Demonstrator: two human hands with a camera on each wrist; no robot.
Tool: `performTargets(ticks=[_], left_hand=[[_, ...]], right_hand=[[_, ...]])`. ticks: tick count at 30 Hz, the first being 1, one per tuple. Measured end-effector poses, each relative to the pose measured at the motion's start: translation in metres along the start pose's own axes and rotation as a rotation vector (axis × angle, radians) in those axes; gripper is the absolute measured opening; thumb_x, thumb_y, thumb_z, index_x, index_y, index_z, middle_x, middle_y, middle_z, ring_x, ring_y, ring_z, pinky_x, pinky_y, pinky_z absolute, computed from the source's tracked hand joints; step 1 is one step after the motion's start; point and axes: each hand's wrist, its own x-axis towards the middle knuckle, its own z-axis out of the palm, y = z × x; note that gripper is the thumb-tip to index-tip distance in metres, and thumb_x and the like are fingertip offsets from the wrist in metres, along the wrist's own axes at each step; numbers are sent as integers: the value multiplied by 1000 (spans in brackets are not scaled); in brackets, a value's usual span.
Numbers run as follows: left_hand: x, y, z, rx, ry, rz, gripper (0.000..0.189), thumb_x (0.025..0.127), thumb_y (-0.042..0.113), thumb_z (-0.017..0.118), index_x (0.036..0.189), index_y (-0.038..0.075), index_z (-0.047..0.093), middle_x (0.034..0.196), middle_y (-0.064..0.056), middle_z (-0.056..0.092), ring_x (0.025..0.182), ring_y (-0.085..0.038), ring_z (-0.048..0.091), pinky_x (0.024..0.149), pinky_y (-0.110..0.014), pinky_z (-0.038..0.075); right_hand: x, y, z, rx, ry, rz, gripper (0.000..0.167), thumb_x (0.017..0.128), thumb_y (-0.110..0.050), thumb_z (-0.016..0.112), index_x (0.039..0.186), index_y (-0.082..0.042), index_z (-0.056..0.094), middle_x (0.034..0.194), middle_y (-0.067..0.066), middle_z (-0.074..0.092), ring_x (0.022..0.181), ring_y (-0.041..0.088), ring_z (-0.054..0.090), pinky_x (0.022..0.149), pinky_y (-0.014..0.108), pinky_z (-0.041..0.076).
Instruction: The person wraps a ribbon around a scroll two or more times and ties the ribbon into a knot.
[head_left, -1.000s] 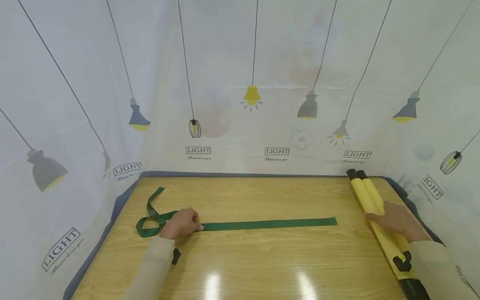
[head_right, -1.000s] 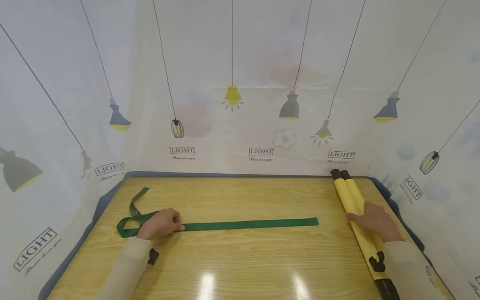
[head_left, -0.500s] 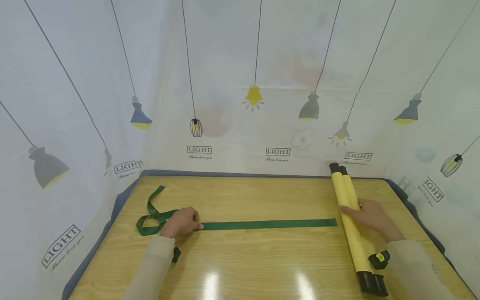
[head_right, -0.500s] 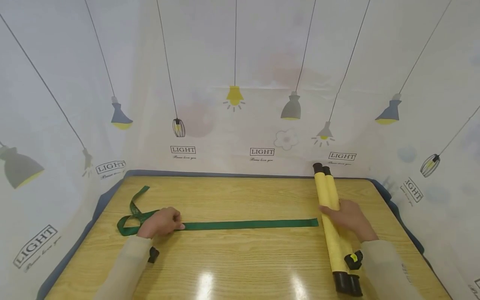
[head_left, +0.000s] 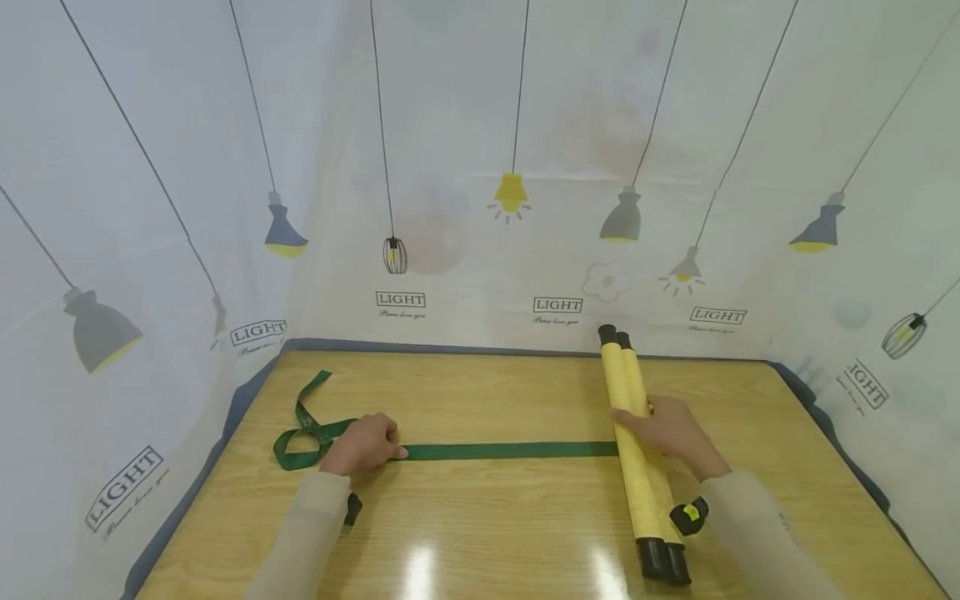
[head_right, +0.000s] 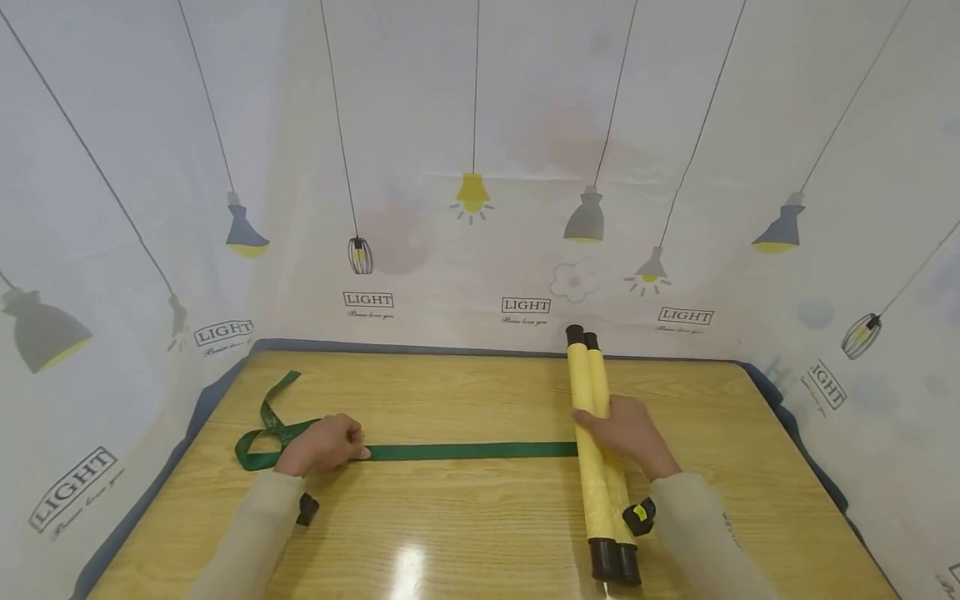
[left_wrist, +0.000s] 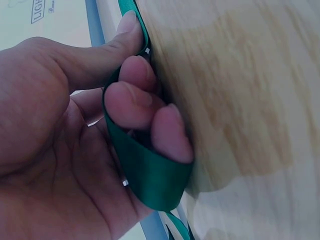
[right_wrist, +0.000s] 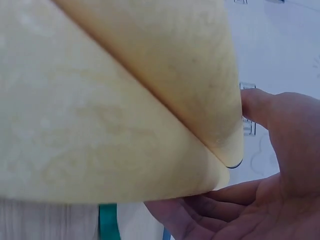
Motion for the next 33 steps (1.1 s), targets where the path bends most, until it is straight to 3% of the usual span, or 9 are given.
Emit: performTargets(ticks=[5, 16, 26, 33], left_hand=[[0, 0, 0, -8, -7, -10, 42, 96, 23, 73, 66, 15, 46, 59, 0, 48, 54, -14, 44, 56, -28, 37], [-2, 2, -1, 11, 3, 0, 40, 97, 22, 73, 67, 14, 47, 60, 0, 47, 53, -14, 43, 57, -28, 37], [0, 1, -4, 8, -12, -13, 37, 97, 23, 72, 70, 13, 49, 62, -1, 52, 56, -14, 47, 58, -28, 37], [1, 1, -3, -3, -23, -10, 37, 97, 22, 73, 70, 13, 49, 63, -1, 51, 57, -14, 47, 59, -28, 37]], right_hand=[[7, -22, 17, 1, 14, -14, 60, 91, -60, 66, 101, -1, 62, 82, 8, 60, 71, 19, 59, 58, 29, 49], [13, -72, 55, 33, -22, -52, 70, 87, -55, 73, 113, 8, 57, 92, 14, 60, 75, 22, 60, 59, 30, 50], [13, -113, 90, 28, -47, -75, 54, 85, -50, 78, 95, -3, 52, 84, 9, 50, 67, 19, 50, 53, 28, 41], [16, -129, 110, -60, -55, -98, 53, 87, -49, 77, 88, -4, 49, 85, 10, 46, 64, 19, 45, 53, 30, 37]])
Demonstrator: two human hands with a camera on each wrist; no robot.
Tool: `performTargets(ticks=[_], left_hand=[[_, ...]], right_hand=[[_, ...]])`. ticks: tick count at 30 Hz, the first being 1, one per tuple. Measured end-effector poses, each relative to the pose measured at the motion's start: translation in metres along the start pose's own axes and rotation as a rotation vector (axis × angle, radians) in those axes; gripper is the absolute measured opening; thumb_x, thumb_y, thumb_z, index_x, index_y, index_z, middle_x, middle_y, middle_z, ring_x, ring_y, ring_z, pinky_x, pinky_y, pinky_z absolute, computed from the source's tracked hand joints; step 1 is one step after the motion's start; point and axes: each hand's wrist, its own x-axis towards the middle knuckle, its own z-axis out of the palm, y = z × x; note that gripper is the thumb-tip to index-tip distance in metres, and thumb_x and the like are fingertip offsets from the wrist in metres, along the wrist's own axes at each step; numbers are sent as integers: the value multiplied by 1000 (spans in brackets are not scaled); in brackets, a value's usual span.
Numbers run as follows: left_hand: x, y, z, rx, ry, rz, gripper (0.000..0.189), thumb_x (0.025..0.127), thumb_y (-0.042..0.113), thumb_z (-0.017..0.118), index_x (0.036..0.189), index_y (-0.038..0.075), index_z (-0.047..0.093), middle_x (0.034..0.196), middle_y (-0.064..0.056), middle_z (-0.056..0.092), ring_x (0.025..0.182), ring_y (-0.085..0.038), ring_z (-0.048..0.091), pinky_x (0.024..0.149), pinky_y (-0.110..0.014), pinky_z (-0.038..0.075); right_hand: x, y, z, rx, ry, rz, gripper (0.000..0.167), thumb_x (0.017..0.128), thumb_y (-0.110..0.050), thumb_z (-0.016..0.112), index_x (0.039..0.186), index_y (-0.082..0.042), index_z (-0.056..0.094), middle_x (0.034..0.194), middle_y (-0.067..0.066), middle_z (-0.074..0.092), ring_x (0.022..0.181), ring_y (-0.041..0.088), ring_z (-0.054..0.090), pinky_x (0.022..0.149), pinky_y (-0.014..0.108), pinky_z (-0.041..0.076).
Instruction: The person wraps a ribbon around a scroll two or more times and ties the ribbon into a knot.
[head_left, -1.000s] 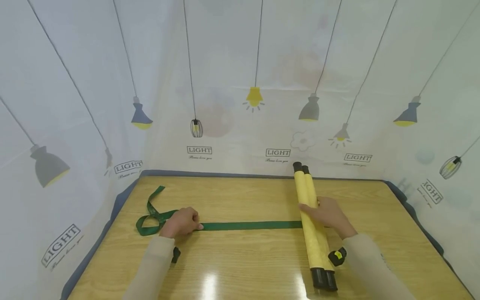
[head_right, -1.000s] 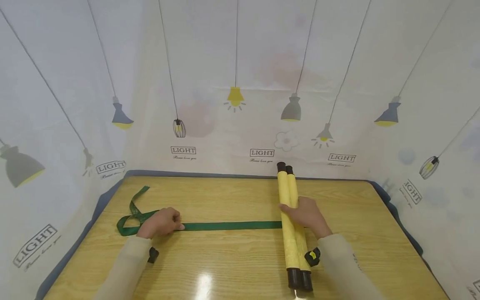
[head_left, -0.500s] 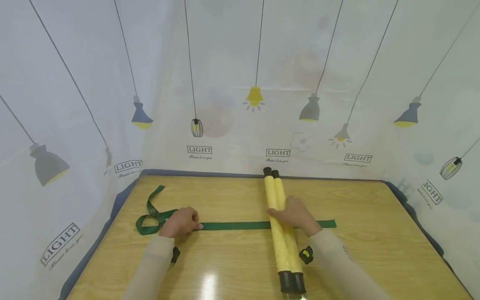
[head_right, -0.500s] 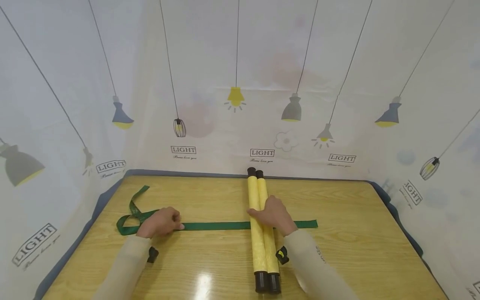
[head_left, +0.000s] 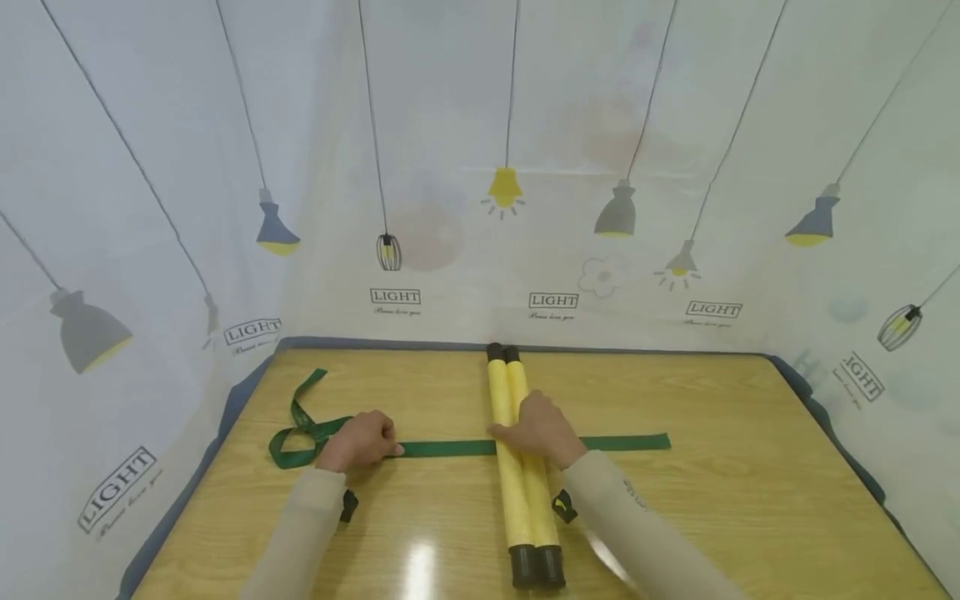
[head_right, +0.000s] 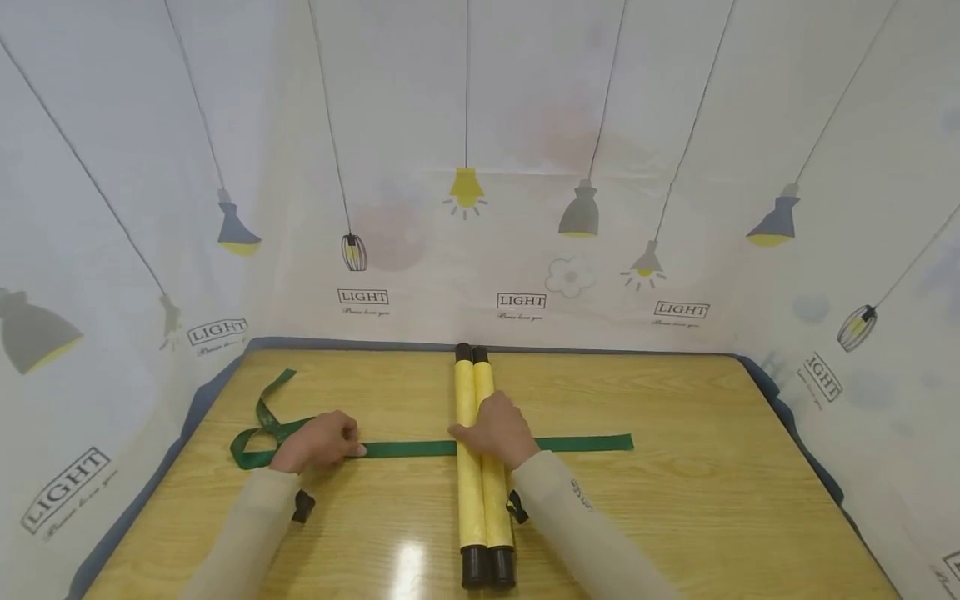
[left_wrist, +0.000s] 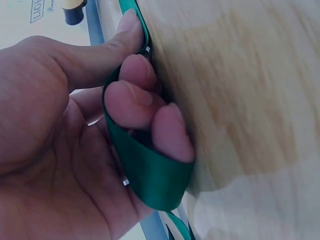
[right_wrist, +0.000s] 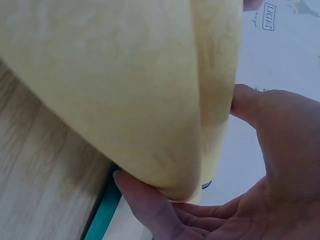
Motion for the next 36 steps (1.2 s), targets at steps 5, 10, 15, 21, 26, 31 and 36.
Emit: performTargets(ticks=[5, 10, 15, 21, 26, 31, 36], left_hand=[[-2, 1, 0, -5, 3, -7, 34, 97, 21, 72, 72, 12, 51, 64, -1, 52, 58, -14, 47, 60, -29, 38], [-1, 1, 1, -16, 7, 2, 35, 97, 21, 72, 71, 12, 51, 63, -1, 51, 57, -14, 47, 59, -29, 37], [0, 0, 3, -18, -2, -1, 38, 97, 22, 73, 69, 14, 49, 62, 0, 50, 56, -14, 46, 59, -28, 36], [0, -1, 1, -21, -5, -2, 36, 97, 21, 72, 70, 13, 50, 64, -2, 51, 57, -15, 47, 60, -29, 37], [-2, -2, 0, -27, 1, -2, 38, 97, 21, 72, 69, 14, 48, 63, -1, 50, 57, -15, 46, 59, -29, 36], [-3, -1, 1, -32, 5, 2, 38, 97, 21, 72, 69, 14, 47, 62, -1, 50, 56, -15, 47, 58, -29, 36], [-3, 0, 0, -21, 9, 4, 37, 97, 21, 72, 70, 13, 49, 62, -3, 53, 56, -16, 48, 58, -29, 36]], right_hand=[[4, -7, 11, -45, 15, 22, 57, 86, -49, 78, 100, 0, 52, 86, 9, 49, 66, 19, 50, 52, 28, 40], [4, -12, 16, -75, 26, 50, 66, 85, -50, 79, 109, 5, 53, 85, 10, 53, 67, 19, 53, 52, 28, 44], [2, -15, 19, -114, 54, 91, 83, 82, -56, 81, 123, 9, 49, 84, 13, 55, 68, 22, 56, 55, 31, 48], [0, -14, 19, -164, 81, 95, 90, 80, -64, 78, 125, 8, 49, 92, 17, 57, 74, 24, 55, 60, 36, 49], [1, -7, 11, -146, 40, 66, 92, 83, -70, 70, 128, 9, 54, 92, 15, 61, 71, 23, 56, 56, 34, 46], [-2, 7, -11, -110, -34, -16, 84, 93, -64, 62, 135, 8, 55, 119, 22, 67, 93, 29, 66, 79, 44, 56], [-6, 34, -25, -94, -55, -165, 66, 101, -44, 61, 139, 10, 53, 138, 29, 59, 130, 47, 55, 108, 59, 45]])
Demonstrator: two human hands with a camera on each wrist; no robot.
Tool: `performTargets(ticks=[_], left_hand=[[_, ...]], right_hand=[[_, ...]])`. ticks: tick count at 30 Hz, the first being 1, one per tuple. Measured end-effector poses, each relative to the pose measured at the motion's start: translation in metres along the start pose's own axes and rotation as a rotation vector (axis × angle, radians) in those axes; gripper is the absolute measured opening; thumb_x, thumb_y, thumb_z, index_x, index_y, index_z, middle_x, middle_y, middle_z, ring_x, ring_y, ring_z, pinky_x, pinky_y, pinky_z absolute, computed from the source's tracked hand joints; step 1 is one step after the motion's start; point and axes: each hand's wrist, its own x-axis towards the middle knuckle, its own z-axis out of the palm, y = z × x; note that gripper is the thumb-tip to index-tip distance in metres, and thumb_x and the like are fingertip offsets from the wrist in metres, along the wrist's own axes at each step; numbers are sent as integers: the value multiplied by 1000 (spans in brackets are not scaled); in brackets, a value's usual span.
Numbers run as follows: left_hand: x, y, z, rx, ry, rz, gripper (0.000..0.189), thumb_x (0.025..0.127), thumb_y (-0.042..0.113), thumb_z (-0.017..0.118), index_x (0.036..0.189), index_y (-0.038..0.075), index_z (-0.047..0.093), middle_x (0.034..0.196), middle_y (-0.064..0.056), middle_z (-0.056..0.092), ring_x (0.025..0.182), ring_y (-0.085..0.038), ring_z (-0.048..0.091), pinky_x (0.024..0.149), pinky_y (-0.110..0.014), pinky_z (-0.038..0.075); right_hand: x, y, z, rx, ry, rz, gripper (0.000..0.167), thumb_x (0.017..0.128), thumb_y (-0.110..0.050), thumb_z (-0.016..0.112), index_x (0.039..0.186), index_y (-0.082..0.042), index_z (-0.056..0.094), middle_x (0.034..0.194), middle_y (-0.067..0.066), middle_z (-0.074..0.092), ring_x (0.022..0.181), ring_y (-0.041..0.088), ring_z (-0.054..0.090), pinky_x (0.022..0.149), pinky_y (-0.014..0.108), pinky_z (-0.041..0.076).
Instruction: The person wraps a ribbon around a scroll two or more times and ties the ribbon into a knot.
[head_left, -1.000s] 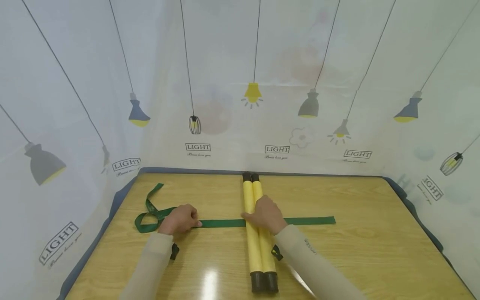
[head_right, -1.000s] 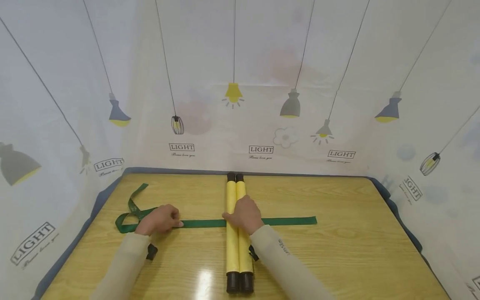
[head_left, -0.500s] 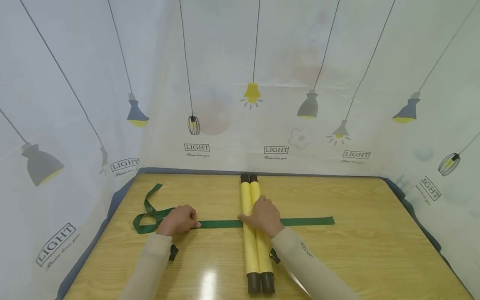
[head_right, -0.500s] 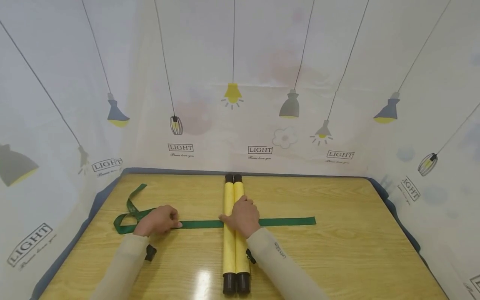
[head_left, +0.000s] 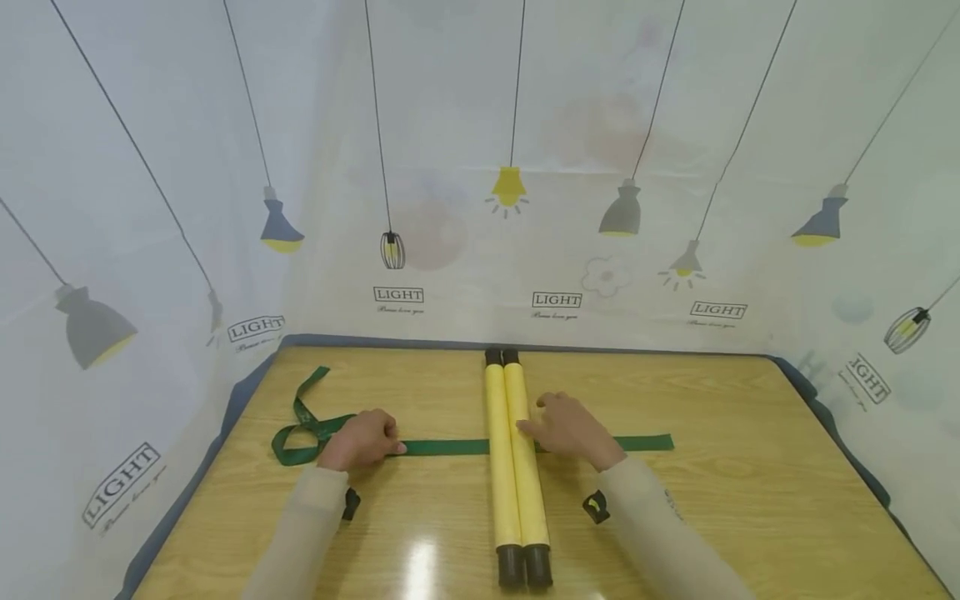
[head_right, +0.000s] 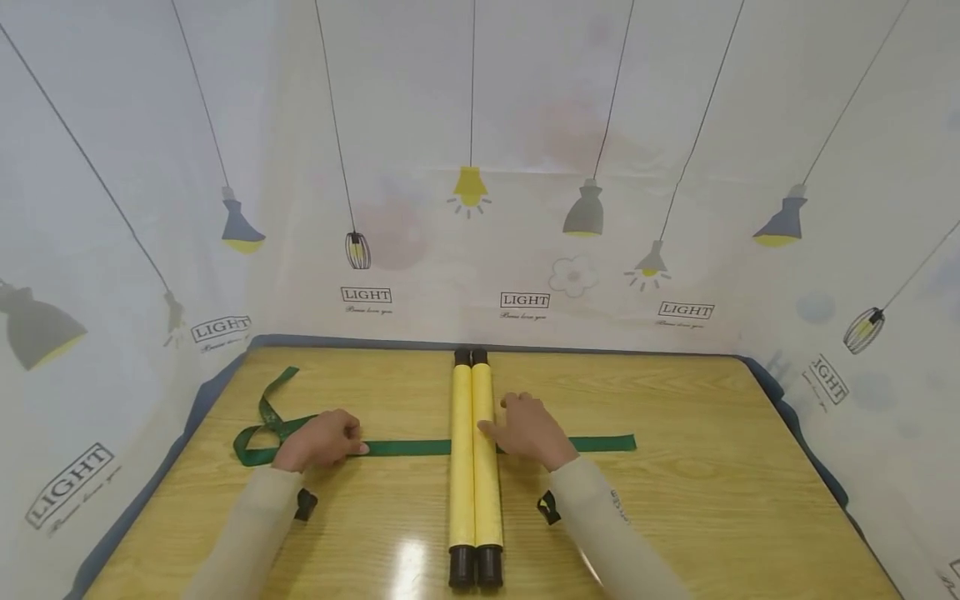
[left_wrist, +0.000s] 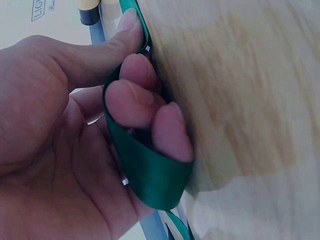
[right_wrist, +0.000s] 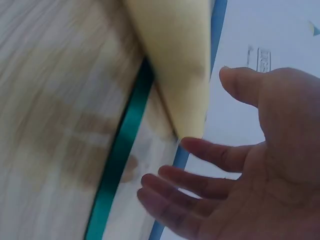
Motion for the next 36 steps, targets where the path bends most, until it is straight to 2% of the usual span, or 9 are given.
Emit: performTargets(ticks=[4, 9, 11, 16, 24, 29, 36], left_hand=[[2, 0, 1, 17, -4, -12, 34, 97, 22, 72, 71, 13, 52, 64, -3, 56, 57, -16, 48, 58, -29, 37], [4, -2, 2, 16, -7, -11, 34, 97, 23, 72, 72, 12, 51, 64, -3, 55, 57, -16, 49, 59, -30, 37], [4, -2, 2, 21, -12, -4, 35, 97, 23, 72, 71, 12, 51, 63, -3, 54, 57, -15, 47, 59, -30, 37], [6, -2, 2, 40, -23, 3, 37, 98, 24, 71, 70, 14, 49, 61, -1, 51, 56, -14, 44, 58, -29, 35], [3, -3, 0, 48, -18, -5, 31, 98, 23, 71, 74, 12, 55, 64, -2, 56, 57, -15, 48, 59, -29, 37], [2, -3, 0, 57, -10, -8, 27, 98, 23, 71, 77, 10, 58, 67, -4, 59, 59, -16, 51, 61, -31, 39], [4, -2, 1, 60, -3, -2, 35, 98, 24, 71, 72, 13, 51, 63, -1, 51, 57, -15, 44, 59, -30, 35]], right_hand=[[-4, 31, -1, -28, 19, -85, 60, 99, -36, 66, 137, 9, 56, 141, 28, 58, 133, 49, 51, 110, 62, 43], [-10, 66, -1, -69, 40, -176, 70, 93, -39, 76, 144, 3, 52, 146, 26, 54, 136, 48, 49, 110, 62, 43], [-13, 79, -2, -85, 41, -198, 72, 91, -41, 78, 144, 1, 52, 145, 24, 54, 135, 46, 49, 109, 61, 44], [-21, 100, -11, -100, 36, -204, 65, 89, -36, 81, 140, -3, 58, 138, 20, 57, 127, 42, 54, 105, 59, 47], [-24, 113, -18, -108, 88, -181, 41, 84, -23, 86, 117, -3, 72, 104, 7, 62, 96, 24, 63, 87, 47, 55], [-25, 103, -17, -100, 103, -131, 41, 83, -19, 86, 116, -1, 70, 101, 10, 64, 94, 26, 63, 85, 47, 55], [-29, 95, -17, -100, 57, -2, 36, 86, -19, 84, 112, -3, 67, 94, 9, 70, 85, 22, 65, 79, 46, 56]])
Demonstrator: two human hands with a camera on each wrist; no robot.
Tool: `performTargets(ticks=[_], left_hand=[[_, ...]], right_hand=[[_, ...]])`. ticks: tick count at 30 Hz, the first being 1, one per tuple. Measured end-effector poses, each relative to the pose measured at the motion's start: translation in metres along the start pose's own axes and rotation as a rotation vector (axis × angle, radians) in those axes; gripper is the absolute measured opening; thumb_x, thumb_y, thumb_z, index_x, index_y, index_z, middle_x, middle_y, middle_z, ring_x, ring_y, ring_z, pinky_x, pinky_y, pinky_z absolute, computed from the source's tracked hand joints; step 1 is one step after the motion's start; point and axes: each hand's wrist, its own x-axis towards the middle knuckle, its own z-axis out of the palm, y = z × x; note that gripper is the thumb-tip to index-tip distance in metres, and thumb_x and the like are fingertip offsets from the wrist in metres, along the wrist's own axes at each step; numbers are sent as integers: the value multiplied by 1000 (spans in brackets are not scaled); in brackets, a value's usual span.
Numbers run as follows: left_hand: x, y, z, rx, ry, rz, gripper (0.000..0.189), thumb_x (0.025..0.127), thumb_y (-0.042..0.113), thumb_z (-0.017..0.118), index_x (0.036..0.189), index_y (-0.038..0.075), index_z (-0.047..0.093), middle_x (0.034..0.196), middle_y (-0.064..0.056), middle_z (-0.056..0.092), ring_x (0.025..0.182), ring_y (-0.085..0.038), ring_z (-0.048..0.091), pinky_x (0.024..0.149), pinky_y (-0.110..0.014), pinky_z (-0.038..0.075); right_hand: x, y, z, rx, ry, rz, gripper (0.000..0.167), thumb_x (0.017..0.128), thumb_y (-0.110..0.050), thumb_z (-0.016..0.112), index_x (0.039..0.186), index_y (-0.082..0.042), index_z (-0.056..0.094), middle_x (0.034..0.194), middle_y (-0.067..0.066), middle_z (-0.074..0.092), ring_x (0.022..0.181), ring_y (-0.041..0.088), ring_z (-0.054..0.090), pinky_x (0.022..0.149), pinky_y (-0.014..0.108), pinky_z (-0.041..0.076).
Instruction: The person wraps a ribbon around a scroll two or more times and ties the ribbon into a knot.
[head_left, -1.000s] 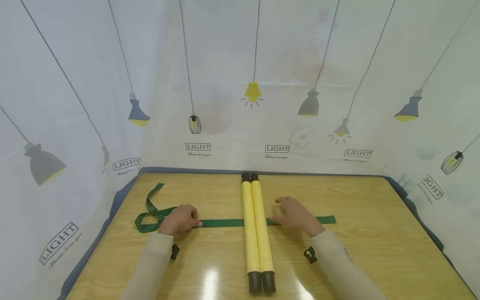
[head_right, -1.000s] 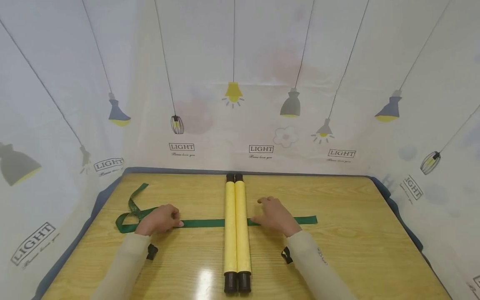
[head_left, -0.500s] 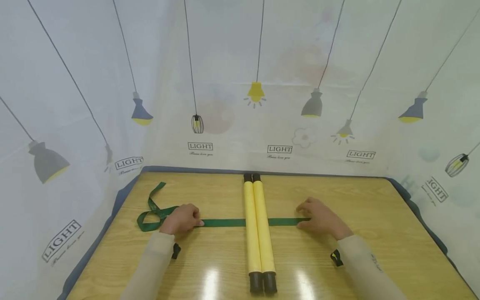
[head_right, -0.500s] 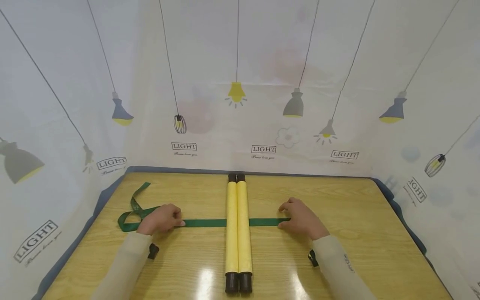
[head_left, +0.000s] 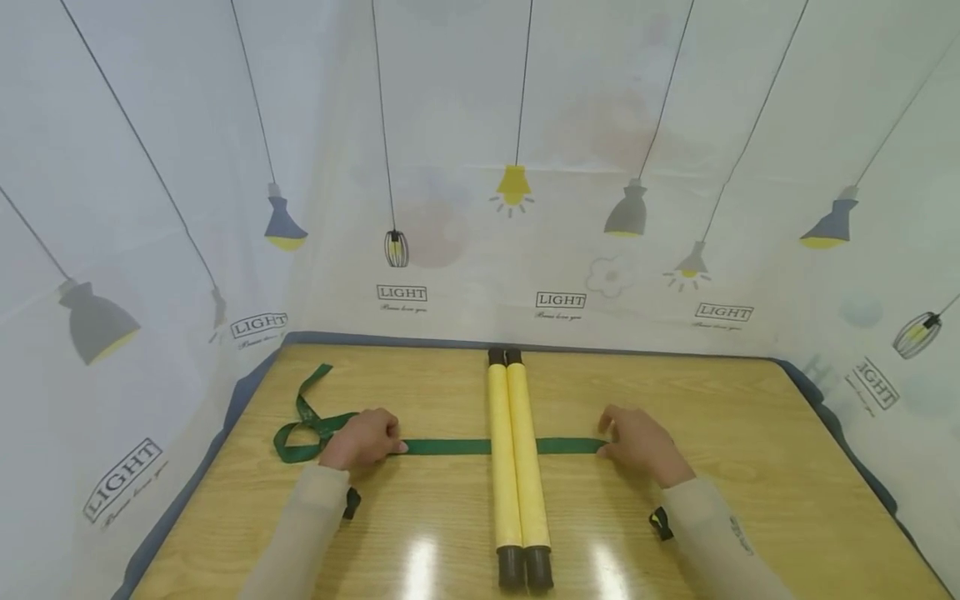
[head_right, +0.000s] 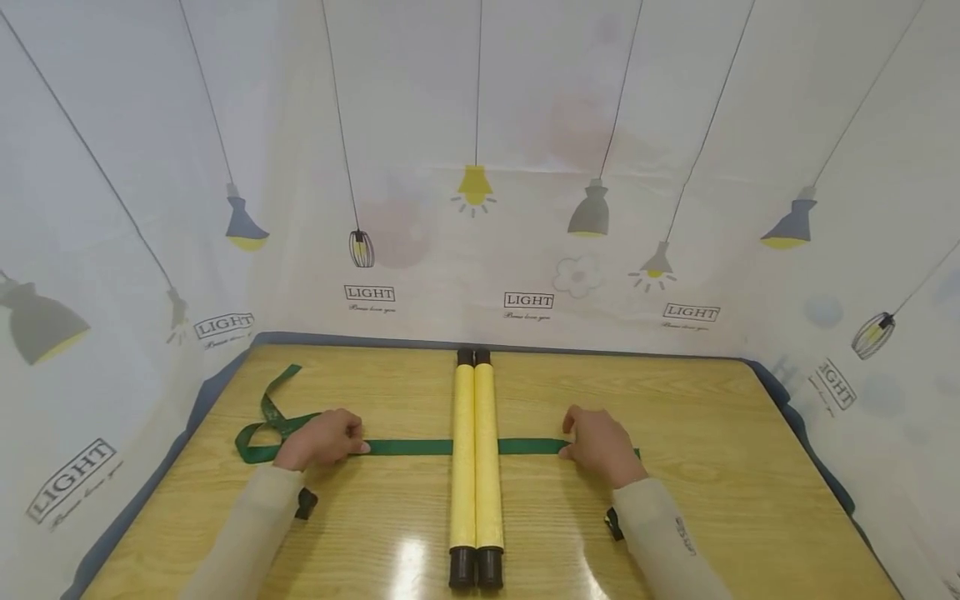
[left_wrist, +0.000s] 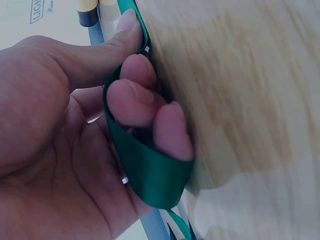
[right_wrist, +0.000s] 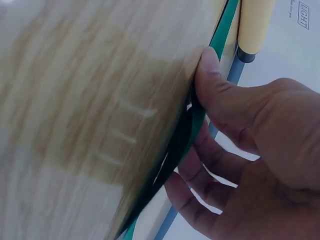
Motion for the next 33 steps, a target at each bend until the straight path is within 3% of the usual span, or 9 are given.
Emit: performTargets(ticks=[4, 10, 15, 19, 23, 33], left_hand=[[-1, 1, 0, -1, 4, 5, 36, 98, 24, 71, 71, 13, 50, 63, -1, 50, 57, -15, 44, 59, -30, 35], [0, 3, 0, 6, 13, 25, 37, 98, 24, 71, 71, 13, 49, 62, 0, 46, 57, -14, 43, 60, -30, 35], [0, 3, 0, -8, -2, 34, 32, 98, 25, 71, 74, 12, 54, 64, 0, 50, 58, -14, 44, 59, -29, 36], [0, -2, -1, -56, -39, 49, 26, 98, 24, 71, 78, 10, 61, 67, -2, 58, 58, -14, 49, 57, -28, 39], [1, -10, -3, -139, -61, 62, 24, 99, 22, 70, 81, 9, 62, 65, -4, 60, 54, -13, 50, 55, -27, 40], [-5, -25, -5, -209, -55, 122, 12, 98, 19, 71, 88, 13, 67, 61, -6, 63, 45, -14, 50, 52, -29, 47]], right_hand=[[-2, 3, 1, 8, -33, 41, 30, 88, -22, 82, 108, -3, 69, 95, 8, 71, 85, 21, 66, 79, 46, 56], [-5, 12, 1, 30, -35, 2, 19, 89, -25, 81, 93, -9, 72, 92, 7, 74, 81, 19, 66, 77, 45, 56], [-11, 21, -3, 122, -53, -8, 21, 90, -31, 80, 91, -12, 71, 92, 3, 72, 82, 17, 62, 75, 42, 54], [-15, 27, -6, 186, -58, 7, 29, 92, -37, 77, 78, -15, 64, 76, -3, 61, 72, 13, 52, 67, 32, 46], [-13, 31, -8, 218, -15, 3, 39, 95, -43, 72, 72, -17, 56, 65, -4, 46, 64, 12, 42, 61, 27, 35], [-16, 41, -17, 221, 88, 21, 38, 95, -52, 69, 79, -18, 69, 69, -4, 55, 67, 14, 46, 65, 31, 38]])
